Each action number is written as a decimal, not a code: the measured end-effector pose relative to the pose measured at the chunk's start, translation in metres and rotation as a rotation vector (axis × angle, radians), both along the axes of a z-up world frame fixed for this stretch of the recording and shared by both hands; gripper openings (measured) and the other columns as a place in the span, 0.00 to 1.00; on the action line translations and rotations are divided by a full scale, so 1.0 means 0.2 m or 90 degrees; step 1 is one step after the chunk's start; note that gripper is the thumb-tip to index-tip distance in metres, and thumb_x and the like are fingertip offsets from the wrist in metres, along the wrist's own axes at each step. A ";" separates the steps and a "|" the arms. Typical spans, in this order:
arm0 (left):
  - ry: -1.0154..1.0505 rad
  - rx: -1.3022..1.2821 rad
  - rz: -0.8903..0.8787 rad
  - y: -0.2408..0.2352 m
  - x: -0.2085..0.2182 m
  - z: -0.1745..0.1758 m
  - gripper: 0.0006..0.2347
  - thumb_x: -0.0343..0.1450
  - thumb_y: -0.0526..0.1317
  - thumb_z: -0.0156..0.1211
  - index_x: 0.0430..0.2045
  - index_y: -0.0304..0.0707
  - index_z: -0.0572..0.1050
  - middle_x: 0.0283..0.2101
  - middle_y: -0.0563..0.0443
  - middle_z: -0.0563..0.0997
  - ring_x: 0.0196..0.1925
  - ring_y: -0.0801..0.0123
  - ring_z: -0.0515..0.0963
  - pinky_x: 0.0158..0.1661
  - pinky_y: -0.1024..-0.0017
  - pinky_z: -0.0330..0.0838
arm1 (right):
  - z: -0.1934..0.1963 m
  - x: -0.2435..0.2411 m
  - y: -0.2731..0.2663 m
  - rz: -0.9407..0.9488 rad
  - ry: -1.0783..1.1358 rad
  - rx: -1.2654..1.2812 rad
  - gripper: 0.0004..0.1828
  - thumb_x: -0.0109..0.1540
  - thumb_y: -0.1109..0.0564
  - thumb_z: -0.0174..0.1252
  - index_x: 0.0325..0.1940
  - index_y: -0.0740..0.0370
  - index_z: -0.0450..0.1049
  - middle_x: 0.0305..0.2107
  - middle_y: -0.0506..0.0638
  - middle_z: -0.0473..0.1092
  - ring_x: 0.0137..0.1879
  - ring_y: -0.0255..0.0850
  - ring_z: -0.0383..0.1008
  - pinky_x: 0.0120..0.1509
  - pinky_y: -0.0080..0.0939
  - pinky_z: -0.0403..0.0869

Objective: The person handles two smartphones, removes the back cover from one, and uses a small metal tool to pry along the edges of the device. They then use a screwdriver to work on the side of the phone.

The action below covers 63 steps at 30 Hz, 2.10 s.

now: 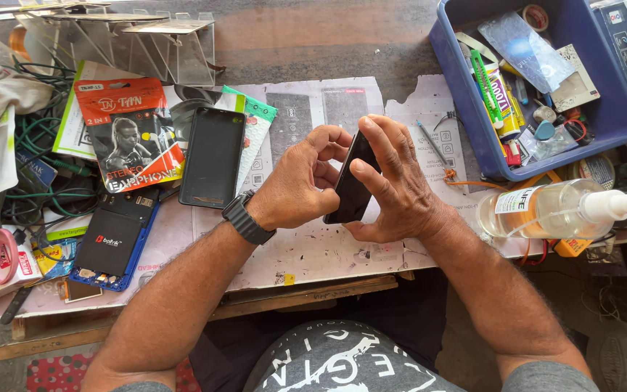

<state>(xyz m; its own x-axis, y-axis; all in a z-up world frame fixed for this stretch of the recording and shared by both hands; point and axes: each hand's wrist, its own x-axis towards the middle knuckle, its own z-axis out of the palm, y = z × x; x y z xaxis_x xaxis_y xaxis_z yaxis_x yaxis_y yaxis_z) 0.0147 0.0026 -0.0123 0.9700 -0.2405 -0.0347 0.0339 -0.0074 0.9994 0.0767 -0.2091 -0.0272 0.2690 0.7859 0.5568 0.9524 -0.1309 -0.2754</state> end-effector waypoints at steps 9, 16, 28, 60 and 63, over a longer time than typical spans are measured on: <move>0.014 -0.043 -0.002 0.01 0.02 -0.04 0.28 0.58 0.26 0.54 0.56 0.31 0.61 0.43 0.41 0.82 0.41 0.65 0.87 0.38 0.72 0.84 | -0.02 -0.01 0.01 0.029 0.008 -0.003 0.70 0.43 0.50 0.76 0.79 0.37 0.37 0.74 0.63 0.40 0.75 0.68 0.51 0.73 0.73 0.60; -0.016 0.000 0.017 0.02 0.02 -0.03 0.29 0.58 0.27 0.56 0.57 0.31 0.65 0.39 0.42 0.84 0.38 0.68 0.87 0.38 0.74 0.85 | -0.03 -0.02 0.02 0.045 0.021 -0.001 0.73 0.41 0.51 0.76 0.80 0.34 0.35 0.74 0.61 0.39 0.76 0.67 0.49 0.74 0.71 0.60; -0.074 -0.068 0.020 0.04 0.01 -0.04 0.30 0.56 0.27 0.55 0.57 0.33 0.67 0.51 0.43 0.77 0.38 0.74 0.86 0.39 0.76 0.85 | -0.02 -0.04 0.04 0.084 0.028 0.025 0.72 0.43 0.52 0.75 0.81 0.35 0.35 0.75 0.59 0.37 0.77 0.68 0.48 0.74 0.70 0.60; -0.241 -0.037 0.106 0.09 0.02 -0.10 0.22 0.70 0.45 0.61 0.60 0.40 0.71 0.62 0.42 0.77 0.53 0.64 0.82 0.52 0.68 0.82 | 0.01 -0.02 0.03 0.072 0.408 0.159 0.64 0.49 0.40 0.74 0.83 0.51 0.48 0.77 0.56 0.44 0.81 0.47 0.51 0.80 0.47 0.57; -0.468 0.125 0.115 0.07 -0.02 -0.04 0.28 0.69 0.51 0.68 0.63 0.44 0.68 0.68 0.41 0.69 0.60 0.59 0.79 0.59 0.63 0.80 | 0.01 0.00 -0.02 0.132 0.683 0.265 0.56 0.52 0.37 0.74 0.77 0.57 0.57 0.78 0.58 0.46 0.80 0.50 0.50 0.84 0.50 0.52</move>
<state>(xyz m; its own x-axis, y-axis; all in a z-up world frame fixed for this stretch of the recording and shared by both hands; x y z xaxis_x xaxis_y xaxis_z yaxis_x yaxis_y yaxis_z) 0.0098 0.0159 -0.0196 0.7841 -0.1322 0.6064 -0.6187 -0.2441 0.7467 0.0775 -0.2134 -0.0248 0.6462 0.6800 0.3465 0.1972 0.2898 -0.9365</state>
